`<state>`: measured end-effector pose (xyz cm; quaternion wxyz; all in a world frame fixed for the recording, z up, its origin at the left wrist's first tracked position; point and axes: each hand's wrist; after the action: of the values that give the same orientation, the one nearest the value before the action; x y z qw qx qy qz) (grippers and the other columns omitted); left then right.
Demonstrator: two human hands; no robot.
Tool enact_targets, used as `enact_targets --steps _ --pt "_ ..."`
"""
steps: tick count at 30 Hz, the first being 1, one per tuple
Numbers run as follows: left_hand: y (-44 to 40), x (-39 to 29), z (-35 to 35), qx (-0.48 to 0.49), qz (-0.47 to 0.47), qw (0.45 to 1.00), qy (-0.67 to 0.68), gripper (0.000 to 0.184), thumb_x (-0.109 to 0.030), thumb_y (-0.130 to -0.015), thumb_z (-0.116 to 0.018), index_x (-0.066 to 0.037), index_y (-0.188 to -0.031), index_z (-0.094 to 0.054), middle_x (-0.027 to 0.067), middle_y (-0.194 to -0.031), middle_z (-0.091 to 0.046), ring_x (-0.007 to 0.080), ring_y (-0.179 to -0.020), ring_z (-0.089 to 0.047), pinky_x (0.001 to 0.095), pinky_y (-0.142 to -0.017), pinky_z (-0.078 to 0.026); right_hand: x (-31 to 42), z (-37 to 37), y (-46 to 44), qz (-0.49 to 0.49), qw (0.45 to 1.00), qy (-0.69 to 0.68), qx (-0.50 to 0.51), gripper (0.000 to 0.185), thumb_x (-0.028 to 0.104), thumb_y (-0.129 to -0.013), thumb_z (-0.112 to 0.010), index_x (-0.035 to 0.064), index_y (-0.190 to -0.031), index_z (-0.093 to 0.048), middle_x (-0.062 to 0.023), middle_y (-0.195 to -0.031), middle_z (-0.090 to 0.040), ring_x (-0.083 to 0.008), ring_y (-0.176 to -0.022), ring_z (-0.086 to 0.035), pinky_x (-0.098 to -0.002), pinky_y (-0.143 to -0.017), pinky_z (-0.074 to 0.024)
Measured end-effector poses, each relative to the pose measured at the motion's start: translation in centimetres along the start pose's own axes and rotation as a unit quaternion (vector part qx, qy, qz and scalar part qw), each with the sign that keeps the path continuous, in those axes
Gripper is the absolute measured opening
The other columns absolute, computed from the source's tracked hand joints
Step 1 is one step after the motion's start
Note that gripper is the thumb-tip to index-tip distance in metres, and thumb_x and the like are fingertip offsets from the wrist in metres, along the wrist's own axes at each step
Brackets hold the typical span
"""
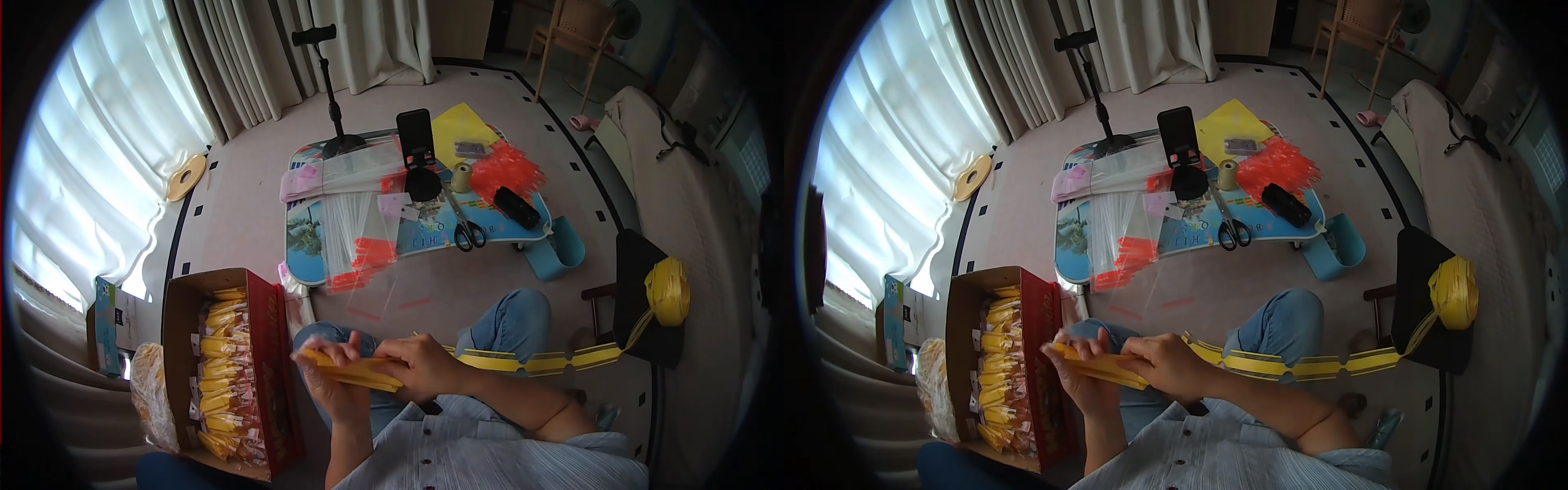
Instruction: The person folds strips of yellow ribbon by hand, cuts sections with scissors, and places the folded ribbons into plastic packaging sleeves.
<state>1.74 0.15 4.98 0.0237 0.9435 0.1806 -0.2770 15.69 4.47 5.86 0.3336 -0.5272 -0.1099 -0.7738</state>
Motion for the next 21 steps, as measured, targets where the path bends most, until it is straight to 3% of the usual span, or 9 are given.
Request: enact_targets --steps 4,7,8,11,12,15,17,20,21 --pt "-0.5 2.2 0.4 0.022 -0.023 0.991 -0.133 0.032 -0.036 -0.097 -0.035 -0.01 -0.084 -0.047 0.0046 -0.063 -0.045 0.0195 -0.073 -0.051 0.0414 -0.093 -0.04 -0.8 0.3 0.5 -0.006 0.993 0.116 0.005 0.02 0.02 -0.085 -0.058 0.003 -0.095 -0.055 -0.016 -0.081 -0.063 -0.0317 -0.072 -0.063 -0.038 -0.06 -0.0486" --pt "-0.3 5.2 -1.1 0.029 -0.014 0.986 -0.165 0.036 -0.038 -0.097 -0.036 -0.01 -0.075 -0.043 0.0024 -0.062 -0.042 0.0178 -0.08 -0.05 0.0393 -0.093 -0.039 -0.6 0.6 1.0 -0.066 0.988 0.138 -0.005 0.018 0.017 -0.086 -0.056 0.0032 -0.096 -0.052 -0.0165 -0.083 -0.062 -0.0328 -0.072 -0.063 -0.0393 -0.059 -0.0483" --pt "-0.5 6.0 0.7 0.108 -0.008 0.983 -0.147 0.041 -0.046 -0.095 -0.035 -0.008 -0.091 -0.049 0.0067 -0.082 -0.053 0.0208 -0.097 -0.049 0.0395 -0.096 -0.037 -0.6 0.7 1.2 -0.09 0.987 0.132 -0.013 0.016 0.016 -0.086 -0.055 0.0032 -0.095 -0.051 -0.0169 -0.083 -0.062 -0.0331 -0.072 -0.063 -0.04 -0.059 -0.0479" --pt "0.3 7.9 -0.8 -0.02 0.112 0.993 -0.035 0.058 -0.057 -0.09 -0.034 -0.007 -0.117 -0.044 0.008 -0.114 -0.049 0.0225 -0.108 -0.046 0.0394 -0.098 -0.035 -3.1 1.6 2.6 -0.042 0.991 0.079 -0.101 0.014 0.015 -0.088 -0.052 0.0014 -0.09 -0.049 -0.0174 -0.078 -0.061 -0.0344 -0.07 -0.062 -0.0394 -0.057 -0.047" --pt "0.7 9.7 2.4 0.019 0.144 0.988 -0.048 0.076 -0.065 -0.085 -0.035 -0.01 -0.138 -0.026 0.0072 -0.137 -0.032 0.025 -0.124 -0.036 0.0425 -0.104 -0.027 -3.4 2.3 3.2 -0.066 0.988 0.074 -0.12 0.015 0.015 -0.089 -0.052 0.0012 -0.089 -0.049 -0.017 -0.076 -0.06 -0.0332 -0.068 -0.063 -0.038 -0.056 -0.0464" --pt "-1.0 13.8 6.8 -0.167 0.245 0.938 -0.18 0.077 -0.064 -0.086 -0.037 -0.011 -0.14 -0.024 0.0085 -0.143 -0.027 0.0255 -0.133 -0.024 0.0454 -0.108 -0.017 -4.4 4.5 4.7 -0.122 0.978 0.051 -0.161 0.017 0.018 -0.091 -0.05 0.0012 -0.088 -0.047 -0.0169 -0.069 -0.058 -0.0309 -0.062 -0.062 -0.0352 -0.051 -0.0447" --pt "-2.9 15.4 10.8 -0.04 0.232 0.928 -0.289 0.067 -0.052 -0.088 -0.043 -0.008 -0.137 -0.028 0.0113 -0.143 -0.026 0.0254 -0.133 -0.021 0.0448 -0.105 -0.018 -5.0 5.4 5.9 -0.153 0.974 0.025 -0.166 0.018 0.02 -0.093 -0.049 0.0022 -0.089 -0.046 -0.0179 -0.064 -0.057 -0.0314 -0.059 -0.062 -0.0353 -0.048 -0.0435" --pt "-8.3 14.2 4.6 -0.065 0.37 0.905 -0.197 0.038 -0.026 -0.092 -0.049 -0.005 -0.124 -0.048 0.016 -0.126 -0.049 0.0246 -0.119 -0.046 0.0374 -0.095 -0.04 -5.0 5.9 7.0 -0.189 0.967 0.022 -0.17 0.023 0.023 -0.094 -0.047 0.0012 -0.087 -0.046 -0.0171 -0.064 -0.056 -0.0303 -0.058 -0.061 -0.0337 -0.049 -0.0423" --pt "-8.8 14.4 4.3 -0.02 0.387 0.904 -0.179 0.034 -0.024 -0.092 -0.049 -0.004 -0.119 -0.051 0.016 -0.121 -0.052 0.0238 -0.115 -0.049 0.0364 -0.092 -0.043 -5.2 6.2 7.2 -0.201 0.965 0.021 -0.17 0.023 0.023 -0.094 -0.047 0.0012 -0.087 -0.046 -0.017 -0.064 -0.056 -0.0303 -0.058 -0.06 -0.0338 -0.049 -0.0424"
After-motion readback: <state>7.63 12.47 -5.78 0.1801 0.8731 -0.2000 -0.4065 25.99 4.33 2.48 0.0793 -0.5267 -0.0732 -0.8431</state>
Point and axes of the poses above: each hand's wrist, its own y-axis away from the middle knuckle, its own z-axis out of the back of the hand, x = y × z
